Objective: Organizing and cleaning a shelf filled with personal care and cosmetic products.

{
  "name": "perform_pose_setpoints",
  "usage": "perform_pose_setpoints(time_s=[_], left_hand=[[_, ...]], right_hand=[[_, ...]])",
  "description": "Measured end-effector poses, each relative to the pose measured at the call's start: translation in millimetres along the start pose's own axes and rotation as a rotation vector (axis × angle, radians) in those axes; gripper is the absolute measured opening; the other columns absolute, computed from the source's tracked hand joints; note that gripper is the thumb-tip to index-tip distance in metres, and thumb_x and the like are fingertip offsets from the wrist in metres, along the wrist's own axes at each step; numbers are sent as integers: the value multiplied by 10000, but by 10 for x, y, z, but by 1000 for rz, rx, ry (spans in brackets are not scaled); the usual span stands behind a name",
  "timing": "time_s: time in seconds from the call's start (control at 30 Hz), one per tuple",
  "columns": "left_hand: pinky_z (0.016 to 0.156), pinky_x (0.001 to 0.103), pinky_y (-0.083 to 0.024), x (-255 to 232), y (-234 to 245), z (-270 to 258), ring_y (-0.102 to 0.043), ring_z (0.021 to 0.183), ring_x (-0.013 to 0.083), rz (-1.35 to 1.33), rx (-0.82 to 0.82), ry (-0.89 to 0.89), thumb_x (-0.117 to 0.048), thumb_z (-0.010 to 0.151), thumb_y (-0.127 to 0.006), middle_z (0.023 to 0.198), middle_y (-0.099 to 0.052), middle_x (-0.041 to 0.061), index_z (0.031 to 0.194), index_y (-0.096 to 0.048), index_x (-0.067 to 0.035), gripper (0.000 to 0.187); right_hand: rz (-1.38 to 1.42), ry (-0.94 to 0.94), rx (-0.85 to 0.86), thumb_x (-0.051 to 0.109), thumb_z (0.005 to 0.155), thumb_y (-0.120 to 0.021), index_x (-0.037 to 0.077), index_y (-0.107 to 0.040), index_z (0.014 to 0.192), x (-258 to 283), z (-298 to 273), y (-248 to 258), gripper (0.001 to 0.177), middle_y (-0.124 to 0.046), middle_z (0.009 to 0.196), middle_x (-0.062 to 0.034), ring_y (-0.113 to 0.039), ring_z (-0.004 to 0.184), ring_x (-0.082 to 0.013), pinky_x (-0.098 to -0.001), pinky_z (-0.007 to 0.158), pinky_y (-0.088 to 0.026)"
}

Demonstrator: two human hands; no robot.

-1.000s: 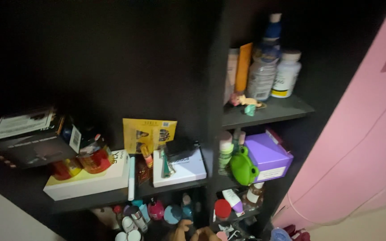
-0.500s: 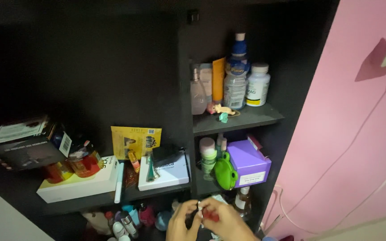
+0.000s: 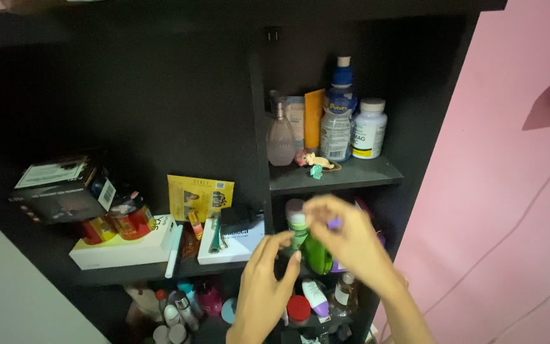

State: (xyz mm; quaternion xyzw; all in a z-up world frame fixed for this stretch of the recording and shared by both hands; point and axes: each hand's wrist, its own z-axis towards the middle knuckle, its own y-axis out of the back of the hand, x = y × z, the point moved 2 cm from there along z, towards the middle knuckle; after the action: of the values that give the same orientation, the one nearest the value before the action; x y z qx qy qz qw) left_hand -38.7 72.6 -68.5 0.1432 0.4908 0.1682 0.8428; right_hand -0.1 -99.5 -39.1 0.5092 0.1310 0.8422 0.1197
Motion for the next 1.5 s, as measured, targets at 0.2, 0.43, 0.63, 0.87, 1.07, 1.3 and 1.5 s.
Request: perform_pose_setpoints(time_s=[0.2,0.43,0.63,0.87,1.07,1.3,1.5], left_hand=[[910,373,-543,-172,45,-41,-702,1065,272,29,-4,25,-181,906,-674,1110,-693,114,1218,-638,-45,342],[910,402,-526,-315,97,97,-671,1097,317,89,-32,-121,-168,930,-664,1145,-673,135,1241,-624,-31,342],[947,439,-496,-730,-115,467,-616,1119,387,123,-100,-543,-137,916,-679,1170,-640,175,1253,-616,-5,367],[967,440,-465,-775,-350,695,-588,1147,354,173,29,-451,-173,926,-657,1211,-599,144,1302,-568,-22,415],[972,441,-462,-643,-373,819,-584,1147,351,193,7,-457,-174,910,-662,1204,-595,143,1301,-571,-26,428],[969,446,-459,-575,-336,842,-587,1138,349,186,-26,-461,-170,899,-672,1211,-597,142,1285,-586,-31,419],[972,443,-456,-567,-350,861,-595,1127,334,182,-3,-437,-182,907,-674,1198,-597,136,1282,-592,-37,410]], right_hand=[[-165,15,-281,105,892,-649,87,-688,1225,385,449,454,336,-743,1002,-88,-747,853,-196,-351,749,-618],[-665,370,-613,44,883,-688,-7,-597,1339,140,758,804,468,-570,1384,-220,-559,1249,-431,-489,1045,-485],[-768,317,-598,36,780,-698,-23,-505,1384,125,992,927,637,-513,1390,-268,-518,1214,-475,-509,974,-486],[-771,416,-566,11,795,-642,-26,-495,1388,84,1010,908,612,-528,1426,-208,-485,1318,-420,-469,1048,-464],[-793,443,-575,-23,788,-615,-31,-490,1389,166,996,835,614,-517,1411,-203,-471,1322,-411,-463,1072,-443],[-721,331,-705,-7,823,-668,-21,-508,1313,272,862,690,515,-476,1370,-252,-540,1189,-479,-507,908,-532],[-710,365,-807,100,881,-724,-19,-525,1212,220,789,643,404,-510,1344,-289,-595,1091,-487,-498,837,-542]])
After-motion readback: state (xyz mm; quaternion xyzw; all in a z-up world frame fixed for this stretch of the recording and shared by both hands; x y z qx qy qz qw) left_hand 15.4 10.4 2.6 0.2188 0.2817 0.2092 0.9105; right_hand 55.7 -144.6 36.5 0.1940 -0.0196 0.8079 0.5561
